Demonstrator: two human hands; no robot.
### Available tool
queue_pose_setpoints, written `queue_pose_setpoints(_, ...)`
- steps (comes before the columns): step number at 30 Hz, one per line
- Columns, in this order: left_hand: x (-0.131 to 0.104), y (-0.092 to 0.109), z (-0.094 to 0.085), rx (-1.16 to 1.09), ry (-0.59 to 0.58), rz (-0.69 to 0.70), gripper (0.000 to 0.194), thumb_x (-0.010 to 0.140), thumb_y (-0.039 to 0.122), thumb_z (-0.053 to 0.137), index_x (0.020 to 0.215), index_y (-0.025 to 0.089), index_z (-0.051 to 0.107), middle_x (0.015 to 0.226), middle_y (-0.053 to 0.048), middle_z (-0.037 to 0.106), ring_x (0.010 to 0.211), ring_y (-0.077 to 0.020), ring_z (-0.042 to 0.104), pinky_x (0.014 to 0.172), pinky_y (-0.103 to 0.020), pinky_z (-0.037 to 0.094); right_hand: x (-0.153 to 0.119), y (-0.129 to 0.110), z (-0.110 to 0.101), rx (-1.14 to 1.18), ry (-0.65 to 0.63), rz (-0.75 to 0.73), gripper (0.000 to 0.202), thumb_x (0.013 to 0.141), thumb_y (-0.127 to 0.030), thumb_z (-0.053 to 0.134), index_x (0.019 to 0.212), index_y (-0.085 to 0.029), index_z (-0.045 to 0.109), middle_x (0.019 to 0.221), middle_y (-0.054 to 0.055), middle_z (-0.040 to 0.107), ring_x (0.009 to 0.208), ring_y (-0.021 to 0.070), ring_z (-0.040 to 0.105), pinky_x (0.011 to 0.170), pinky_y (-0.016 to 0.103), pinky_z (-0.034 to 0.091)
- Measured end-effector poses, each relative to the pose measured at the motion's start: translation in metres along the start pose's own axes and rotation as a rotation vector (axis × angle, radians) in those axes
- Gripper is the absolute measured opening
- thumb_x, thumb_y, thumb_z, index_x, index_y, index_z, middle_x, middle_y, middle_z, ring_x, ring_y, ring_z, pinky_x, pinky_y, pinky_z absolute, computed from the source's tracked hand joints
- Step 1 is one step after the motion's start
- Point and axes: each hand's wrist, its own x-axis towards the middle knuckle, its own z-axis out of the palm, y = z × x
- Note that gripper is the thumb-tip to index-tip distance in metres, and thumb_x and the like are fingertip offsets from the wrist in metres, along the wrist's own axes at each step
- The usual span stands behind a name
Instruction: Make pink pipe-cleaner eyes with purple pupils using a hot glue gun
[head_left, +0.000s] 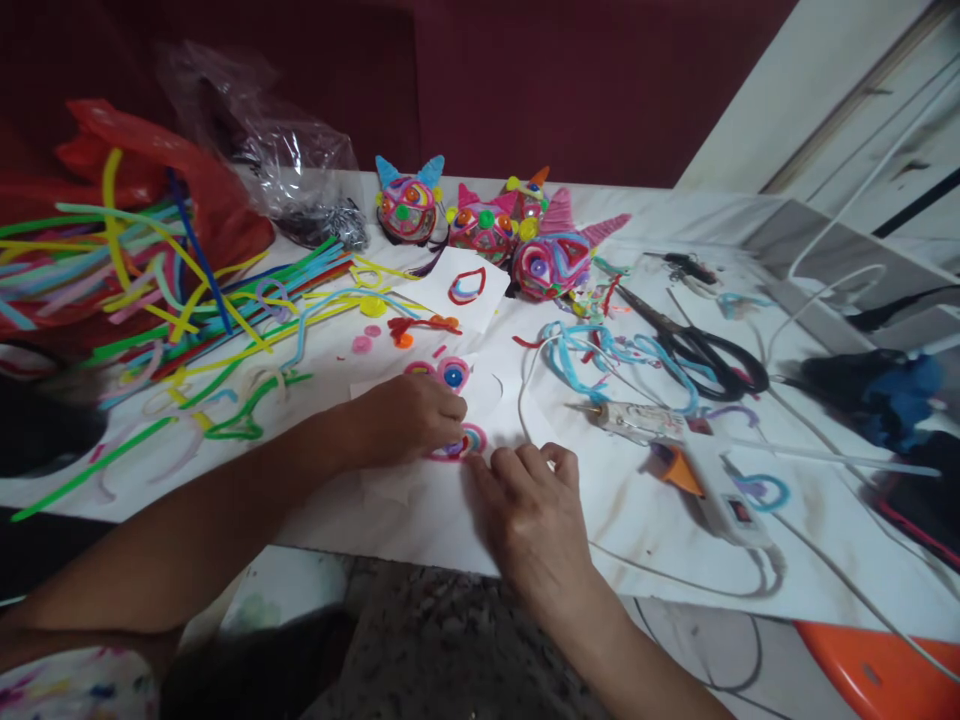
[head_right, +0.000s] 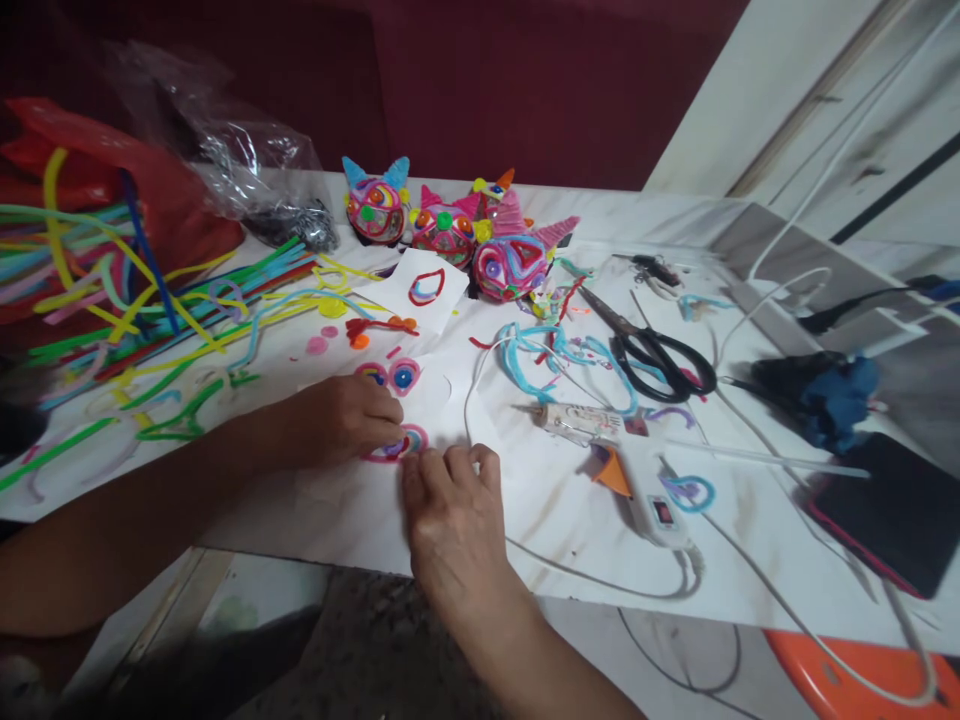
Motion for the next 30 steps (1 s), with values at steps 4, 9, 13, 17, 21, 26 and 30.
queue_pose_setpoints(4, 0.0010, -0.0005, -0.0001, -0.008, 0.004, 0.019, 0.033, 0.098, 0.016, 0.051, 0.068, 0.018, 0.063, 0.073, -0.002, 0.063, 0.064, -0.0138, 0.054, 0.063, -0.032, 0.038, 0.0018, -0.0003, 0.0000, 0.000, -0.004, 0.002, 0.027, 0.096, -0.006, 0.049, 0.082, -0.016, 0.070, 0.072, 0.004, 0.059, 0.073, 0.0216, 0.042, 0.076, 0.039, 0.028)
queue_pose_setpoints(9, -0.0003, -0.0010, 0.0019, -0.012, 0.024, 0.010, 0.034, 0.099, 0.017, 0.052, 0.066, 0.018, 0.061, 0.071, -0.001, 0.062, 0.062, -0.0132, 0.052, 0.062, -0.032, 0.036, 0.0021, 0.0001, -0.0007, 0.003, 0.008, -0.002, 0.029, 0.097, -0.006, 0.047, 0.085, -0.016, 0.072, 0.072, 0.004, 0.060, 0.073, 0.0221, 0.043, 0.075, 0.040, 0.028)
queue_pose_setpoints(13, -0.0018, -0.0009, 0.0016, -0.039, 0.010, -0.005, 0.030, 0.098, 0.015, 0.050, 0.073, 0.019, 0.067, 0.074, -0.002, 0.064, 0.067, -0.0141, 0.056, 0.065, -0.031, 0.039, 0.0000, 0.0009, 0.0005, 0.009, 0.019, 0.001, 0.026, 0.097, -0.008, 0.048, 0.091, -0.016, 0.072, 0.073, 0.005, 0.060, 0.073, 0.0225, 0.043, 0.076, 0.040, 0.029)
queue_pose_setpoints(17, -0.0026, -0.0019, 0.0019, -0.056, 0.016, 0.001, 0.028, 0.097, 0.013, 0.049, 0.079, 0.019, 0.069, 0.077, -0.002, 0.067, 0.070, -0.0148, 0.059, 0.066, -0.031, 0.042, -0.0022, 0.0015, 0.0012, 0.008, 0.005, -0.003, 0.022, 0.096, -0.010, 0.050, 0.098, -0.015, 0.072, 0.074, 0.005, 0.060, 0.074, 0.0223, 0.045, 0.077, 0.040, 0.031)
queue_pose_setpoints(21, -0.0027, -0.0020, 0.0026, -0.044, 0.035, 0.007, 0.027, 0.096, 0.013, 0.050, 0.079, 0.019, 0.069, 0.077, -0.002, 0.067, 0.070, -0.0147, 0.059, 0.065, -0.031, 0.042, -0.0040, 0.0014, 0.0013, 0.001, 0.004, -0.003, 0.023, 0.095, -0.010, 0.050, 0.103, -0.014, 0.071, 0.076, 0.005, 0.060, 0.074, 0.0222, 0.045, 0.078, 0.040, 0.031)
queue_pose_setpoints(26, -0.0025, -0.0014, 0.0017, -0.036, 0.032, 0.010, 0.027, 0.097, 0.014, 0.049, 0.079, 0.019, 0.069, 0.077, -0.003, 0.066, 0.069, -0.0147, 0.059, 0.065, -0.031, 0.043, -0.0050, 0.0005, 0.0022, 0.013, -0.003, 0.025, 0.024, 0.096, -0.011, 0.049, 0.105, -0.015, 0.070, 0.076, 0.005, 0.060, 0.074, 0.0225, 0.046, 0.079, 0.041, 0.032)
queue_pose_setpoints(30, -0.0033, -0.0020, 0.0020, -0.035, 0.038, 0.007, 0.026, 0.098, 0.015, 0.049, 0.085, 0.020, 0.071, 0.078, -0.003, 0.068, 0.071, -0.0150, 0.061, 0.067, -0.032, 0.044, -0.0042, 0.0007, 0.0013, 0.028, 0.010, 0.011, 0.027, 0.098, -0.010, 0.045, 0.103, -0.013, 0.071, 0.075, 0.005, 0.060, 0.073, 0.0222, 0.045, 0.078, 0.041, 0.031)
